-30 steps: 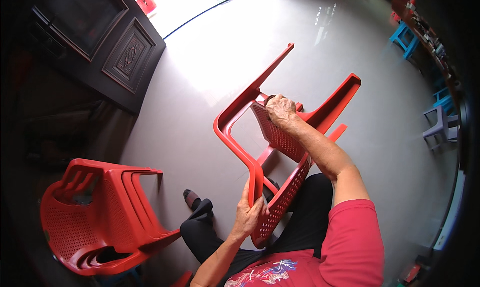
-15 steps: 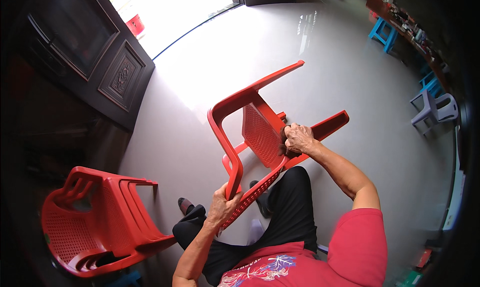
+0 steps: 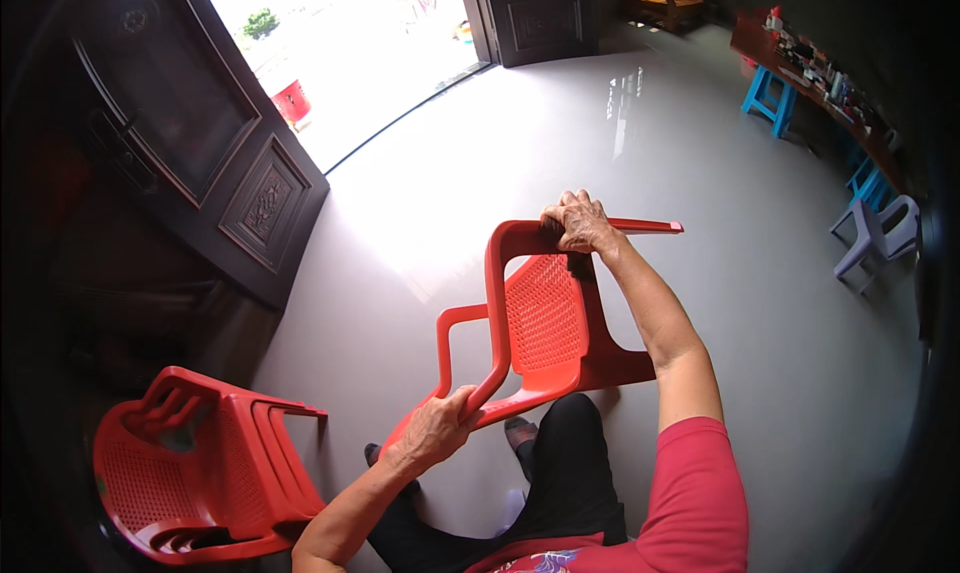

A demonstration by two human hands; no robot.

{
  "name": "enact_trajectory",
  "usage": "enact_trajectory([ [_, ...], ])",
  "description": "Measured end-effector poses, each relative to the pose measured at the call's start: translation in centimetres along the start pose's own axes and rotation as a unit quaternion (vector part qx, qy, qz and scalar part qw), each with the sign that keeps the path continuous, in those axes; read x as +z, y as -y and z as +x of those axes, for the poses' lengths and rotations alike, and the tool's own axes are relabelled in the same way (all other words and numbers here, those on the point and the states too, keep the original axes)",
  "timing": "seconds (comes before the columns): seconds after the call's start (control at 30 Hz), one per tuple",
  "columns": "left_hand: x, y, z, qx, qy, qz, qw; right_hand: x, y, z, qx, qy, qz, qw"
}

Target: The person wipes a wooden table with a cloth, then moves to a stack of red plastic chairs. They pick up one chair at a time, wipe the seat, backrest, and legs with the cloth, and place it back. The person repeats this process for several chairs.

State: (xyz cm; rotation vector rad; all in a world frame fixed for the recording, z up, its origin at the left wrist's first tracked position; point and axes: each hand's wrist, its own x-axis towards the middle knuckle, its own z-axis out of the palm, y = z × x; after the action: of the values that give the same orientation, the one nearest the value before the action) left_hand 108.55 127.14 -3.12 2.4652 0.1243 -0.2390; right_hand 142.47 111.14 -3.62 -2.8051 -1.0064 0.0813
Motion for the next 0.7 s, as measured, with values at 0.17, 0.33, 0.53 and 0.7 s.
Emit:
enact_trajectory([
  [0.17, -0.9, 0.2, 0.6, 0.009, -0.011, 0.030, 0.999, 3.2, -2.6, 1.9, -0.031, -0.030, 0.092, 0.995],
  [0.33, -5.0, -0.5, 3.2, 0.077, -0.020, 0.081, 0.994, 2.4, -4.3, -0.5, -0.013, -0.255, 0.101, 0.962],
  [0.53, -11.3, -5.4, 9.8, 0.201, -0.013, 0.336, 0.920, 3.2, -9.6, -6.8, 0.081, -0.519, 0.157, 0.836],
  [0.7, -11.2, -9.1, 14.8, 0.279, -0.014, 0.517, 0.809, 9.9, -10.6, -14.4, 0.207, -0.516, 0.203, 0.806],
])
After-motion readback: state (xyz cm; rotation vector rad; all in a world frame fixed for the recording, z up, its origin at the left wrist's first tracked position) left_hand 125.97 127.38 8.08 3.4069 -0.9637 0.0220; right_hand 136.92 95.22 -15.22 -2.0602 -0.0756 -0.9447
